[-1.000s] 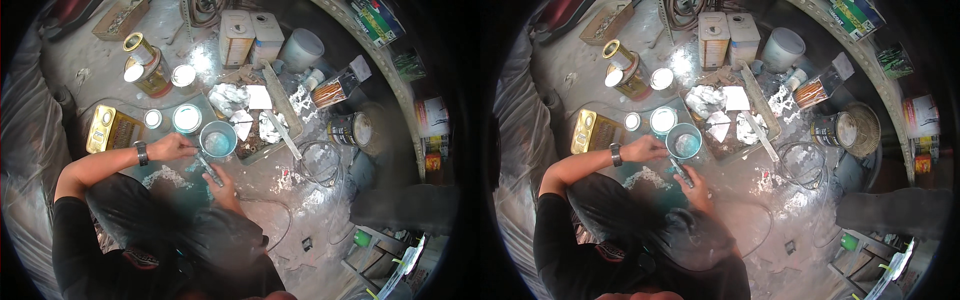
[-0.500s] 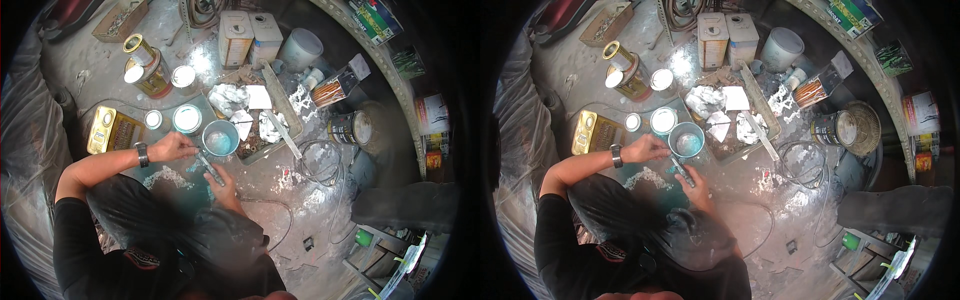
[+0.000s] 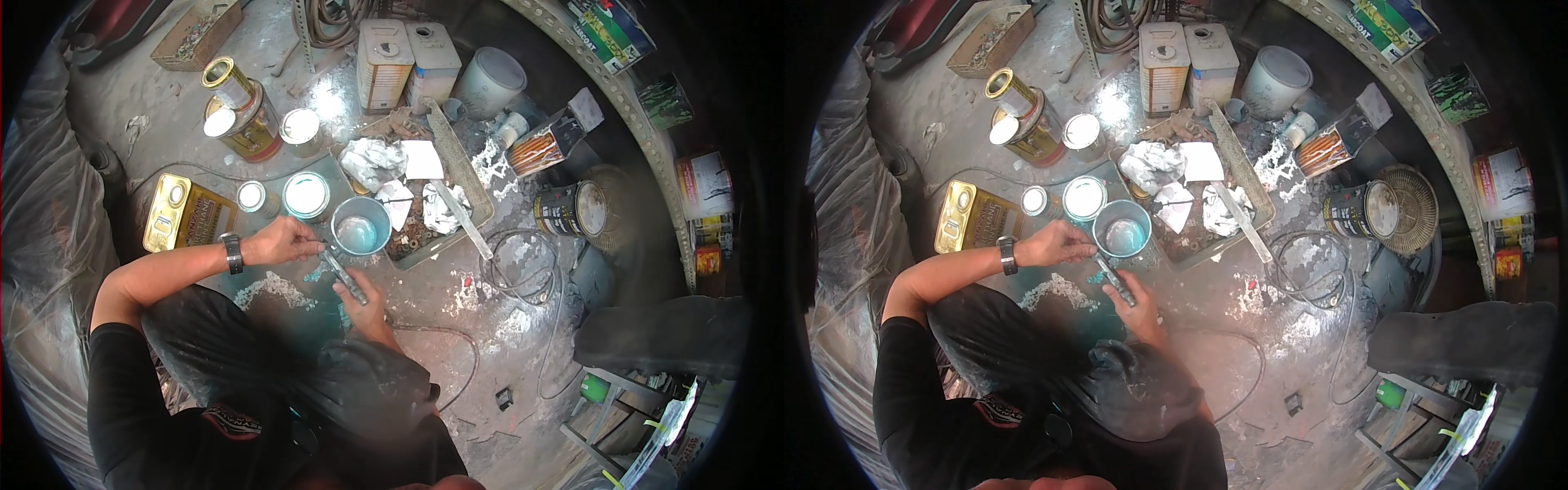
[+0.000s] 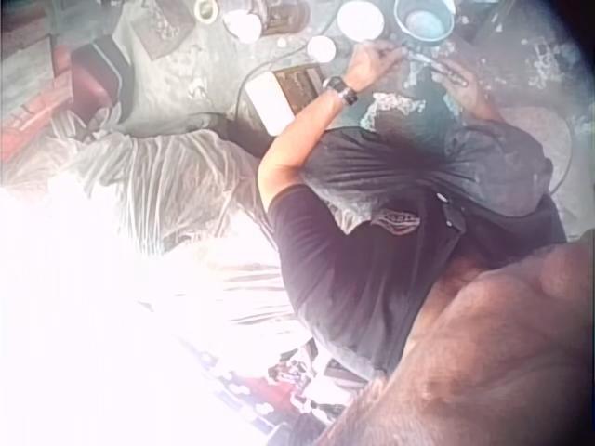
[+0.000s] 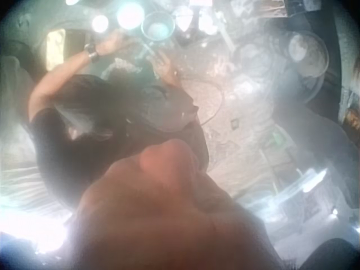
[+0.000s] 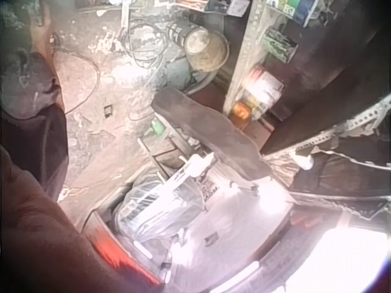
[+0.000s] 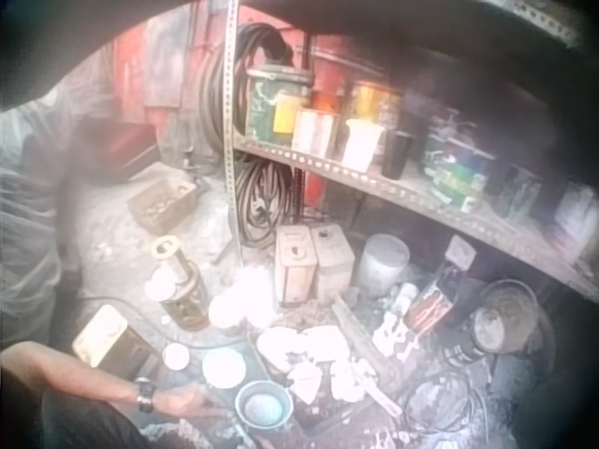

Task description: The person pours a liquid from a yellow container into a small metal cup, then uses a tool to stir the contents. They repeatedly add more liquid and stir, occasionally wiping the tool on a cloth.

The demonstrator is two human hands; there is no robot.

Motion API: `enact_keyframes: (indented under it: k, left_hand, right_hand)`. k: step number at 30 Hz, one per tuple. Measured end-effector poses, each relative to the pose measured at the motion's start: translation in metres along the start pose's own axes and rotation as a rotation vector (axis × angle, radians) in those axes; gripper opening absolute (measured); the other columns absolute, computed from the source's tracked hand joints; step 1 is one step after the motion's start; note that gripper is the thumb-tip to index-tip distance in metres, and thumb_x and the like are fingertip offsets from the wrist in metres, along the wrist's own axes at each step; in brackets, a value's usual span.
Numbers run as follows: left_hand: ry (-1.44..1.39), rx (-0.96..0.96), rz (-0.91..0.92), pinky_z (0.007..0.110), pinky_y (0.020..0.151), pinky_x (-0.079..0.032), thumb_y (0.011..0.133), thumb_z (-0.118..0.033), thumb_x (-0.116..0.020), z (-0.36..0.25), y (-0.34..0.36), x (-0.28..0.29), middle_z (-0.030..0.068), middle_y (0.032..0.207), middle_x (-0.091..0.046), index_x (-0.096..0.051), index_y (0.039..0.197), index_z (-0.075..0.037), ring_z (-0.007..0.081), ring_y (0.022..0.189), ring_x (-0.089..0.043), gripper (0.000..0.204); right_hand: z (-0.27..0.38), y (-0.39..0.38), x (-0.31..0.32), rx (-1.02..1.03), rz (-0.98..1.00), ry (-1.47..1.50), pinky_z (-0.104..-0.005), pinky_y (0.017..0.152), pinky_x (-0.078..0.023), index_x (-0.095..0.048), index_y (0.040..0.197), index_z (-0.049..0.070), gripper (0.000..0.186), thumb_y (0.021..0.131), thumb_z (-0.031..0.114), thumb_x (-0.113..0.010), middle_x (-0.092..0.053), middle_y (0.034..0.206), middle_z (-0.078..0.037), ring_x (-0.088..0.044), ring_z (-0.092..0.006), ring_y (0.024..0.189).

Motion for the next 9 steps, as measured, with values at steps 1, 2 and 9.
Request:
enact_keyframes:
  k: [1,2,9]
  left_hand:
    - [-0.015,-0.001,-0.007,0.029,0.066,-0.058,0.100,-0.029,-0.072,0.001,0.000,0.000,0.0090,0.080,-0.075,-0.076,0.105,0.004,0.0110,0.072,-0.071,0.033]
    - [-0.032,-0.001,-0.011,0.029,0.066,-0.058,0.100,-0.029,-0.072,0.002,0.001,-0.001,0.0086,0.080,-0.075,-0.076,0.105,0.004,0.0110,0.072,-0.071,0.033]
    - [0.036,0.021,0.038,0.032,0.070,-0.061,0.097,-0.034,-0.076,0.013,0.003,-0.005,0.0095,0.085,-0.077,-0.078,0.112,-0.001,0.0117,0.076,-0.073,0.035]
  right_hand:
    - [-0.002,0.000,0.000,-0.003,-0.001,-0.017,-0.0355,0.076,-0.056,-0.068,0.119,0.001,0.039,0.091,0.024,-0.082,-0.075,0.097,-0.017,-0.074,-0.0258,0.087]
    - [-0.003,-0.001,0.000,-0.008,-0.002,-0.035,-0.0352,0.076,-0.056,-0.068,0.119,0.001,0.039,0.091,0.023,-0.083,-0.075,0.097,-0.017,-0.074,-0.0250,0.087]
    - [-0.020,-0.005,-0.008,-0.086,0.051,0.092,-0.0344,0.084,-0.056,-0.068,0.124,0.002,0.041,0.092,0.024,-0.082,-0.077,0.109,-0.016,-0.074,-0.0259,0.094]
Point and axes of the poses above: each hand's wrist, its own y-axis towards the middle knuckle, its own x-axis out of the back of the hand, z = x × y, the point moved 6 cm from there along y, towards the middle knuckle
